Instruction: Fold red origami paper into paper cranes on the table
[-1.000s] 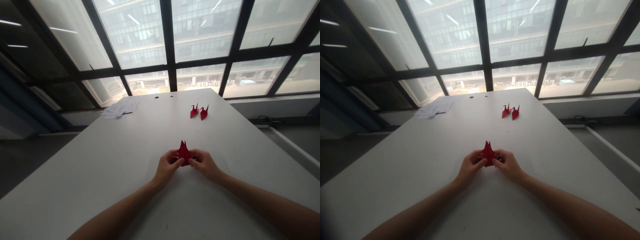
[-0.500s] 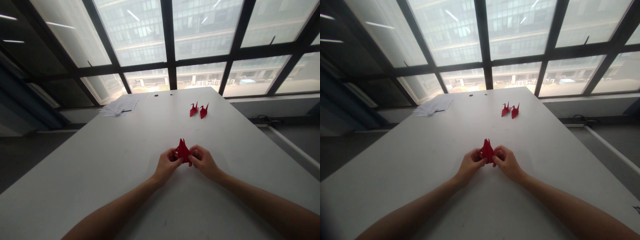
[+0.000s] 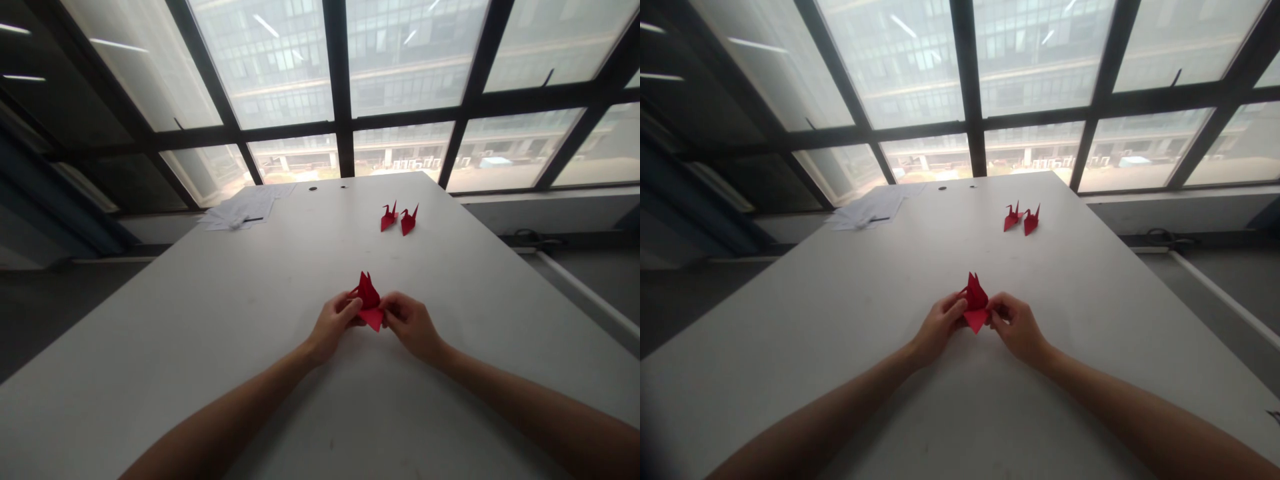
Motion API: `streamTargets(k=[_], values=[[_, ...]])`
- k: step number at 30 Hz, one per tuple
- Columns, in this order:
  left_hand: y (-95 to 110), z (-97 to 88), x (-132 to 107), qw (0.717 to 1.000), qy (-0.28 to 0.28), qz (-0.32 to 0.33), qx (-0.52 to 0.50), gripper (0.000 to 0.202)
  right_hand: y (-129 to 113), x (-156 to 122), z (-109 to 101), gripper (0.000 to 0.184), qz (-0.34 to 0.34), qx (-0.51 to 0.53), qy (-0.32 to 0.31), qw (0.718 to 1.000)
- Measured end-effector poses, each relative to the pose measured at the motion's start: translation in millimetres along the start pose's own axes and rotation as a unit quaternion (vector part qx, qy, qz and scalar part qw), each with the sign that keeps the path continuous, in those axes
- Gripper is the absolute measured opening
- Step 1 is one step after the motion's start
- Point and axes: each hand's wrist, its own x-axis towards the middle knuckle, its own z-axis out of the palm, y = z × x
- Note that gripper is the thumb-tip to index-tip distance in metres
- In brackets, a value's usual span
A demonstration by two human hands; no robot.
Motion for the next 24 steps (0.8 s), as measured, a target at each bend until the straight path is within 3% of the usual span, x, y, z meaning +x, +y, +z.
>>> streamTargets(k=[10, 14, 24], values=[[-5.6, 1.6, -4.1, 0.997, 0.043, 0.037, 0.057, 0.056, -1.2, -0.5, 1.1, 0.018, 0.007, 0.003, 0.002, 1.0], [-6.4, 3.5, -7.5, 0.997, 0.023, 0.057, 0.036, 0.06, -1.3, 1.8, 2.3, 0.022, 0.012, 0.028, 0.019, 0.999], [-5.7, 3.0, -6.3, 0.996, 0.006, 0.076, 0.049, 0.049, -4.3, 2.7, 2.5, 0.024, 0.002, 0.037, -0.005, 0.999]])
